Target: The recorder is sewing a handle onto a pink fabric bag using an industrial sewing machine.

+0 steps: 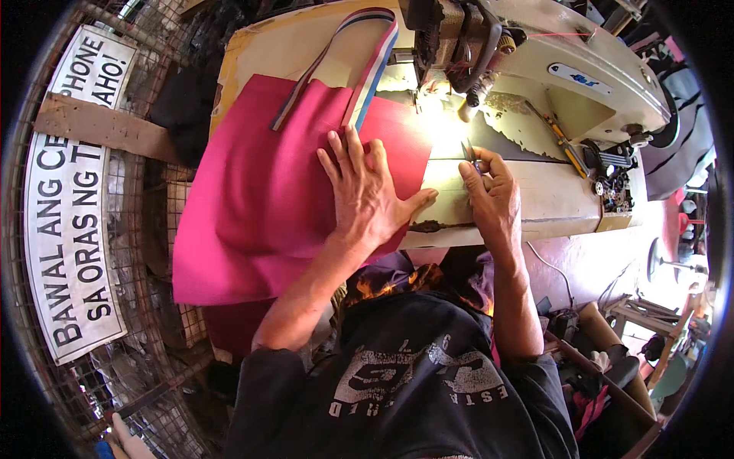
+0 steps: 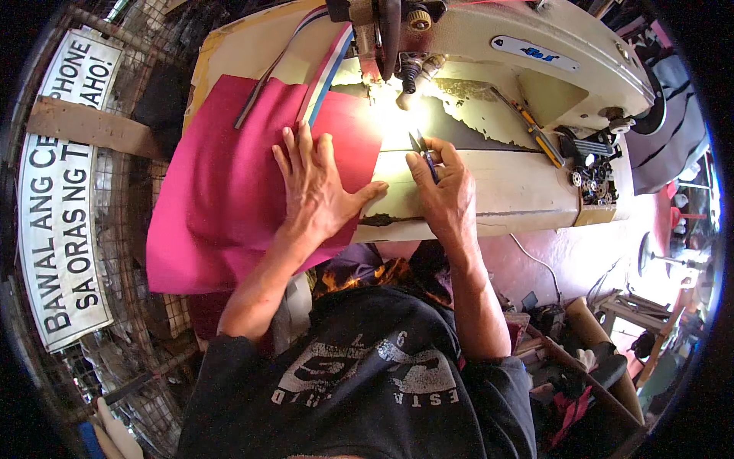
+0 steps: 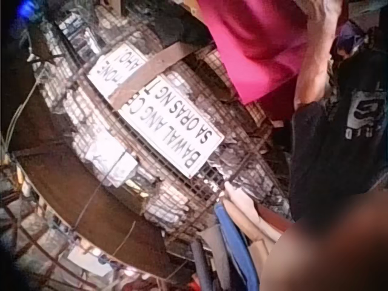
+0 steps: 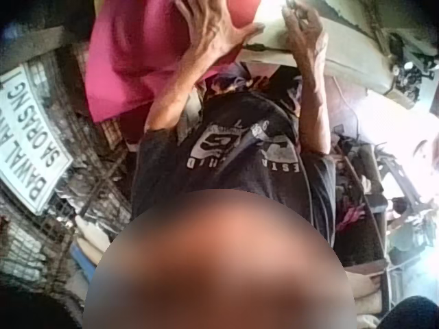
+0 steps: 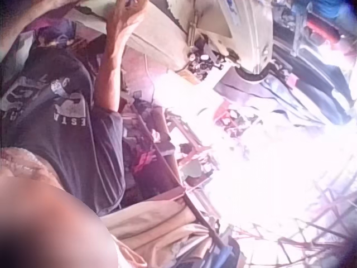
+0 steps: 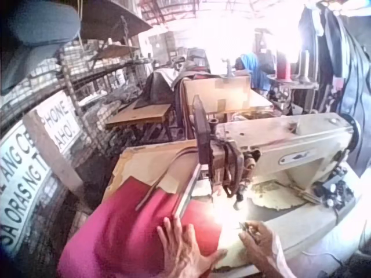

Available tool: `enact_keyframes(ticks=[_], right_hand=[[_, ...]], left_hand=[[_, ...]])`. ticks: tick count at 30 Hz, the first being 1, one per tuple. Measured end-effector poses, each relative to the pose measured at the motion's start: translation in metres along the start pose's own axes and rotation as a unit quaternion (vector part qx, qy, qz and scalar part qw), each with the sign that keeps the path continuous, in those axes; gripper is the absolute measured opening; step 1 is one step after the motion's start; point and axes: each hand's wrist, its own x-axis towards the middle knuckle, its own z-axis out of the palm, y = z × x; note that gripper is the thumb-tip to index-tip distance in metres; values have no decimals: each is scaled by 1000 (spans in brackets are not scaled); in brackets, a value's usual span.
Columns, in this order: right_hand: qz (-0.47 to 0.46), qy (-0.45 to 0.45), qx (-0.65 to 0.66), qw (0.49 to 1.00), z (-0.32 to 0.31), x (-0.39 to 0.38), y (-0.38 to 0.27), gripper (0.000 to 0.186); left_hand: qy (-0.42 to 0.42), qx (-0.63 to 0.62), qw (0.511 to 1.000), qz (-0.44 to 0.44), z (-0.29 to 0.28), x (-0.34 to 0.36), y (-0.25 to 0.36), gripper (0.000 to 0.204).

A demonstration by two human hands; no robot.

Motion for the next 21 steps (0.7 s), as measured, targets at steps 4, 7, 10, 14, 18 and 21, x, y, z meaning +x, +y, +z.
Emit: enact_keyframes(ticks=[4,7,10,14,18,21], right_hand=[[10,-2,21,1000,-4,0,2,36],[11,-10,17,1000,-4,-1,0,35],[-47,-9,-30,998,6,-1,-7,33],[-204,-36,-129,970,37,1,-27,31],[-275,-50,-177,944,76,10,-51,24],[-311,-19,-222,924,100,20,-62,20]], left_hand=[[-12,9,1000,-10,6,-1,-3,63],[18,12,999,-29,0,12,-23,29],[11,-189,967,-170,-22,23,-48,35],[50,-483,842,-237,-51,27,-70,47],[69,-574,767,-279,-61,22,-74,45],[65,-576,760,-295,-63,19,-73,45]])
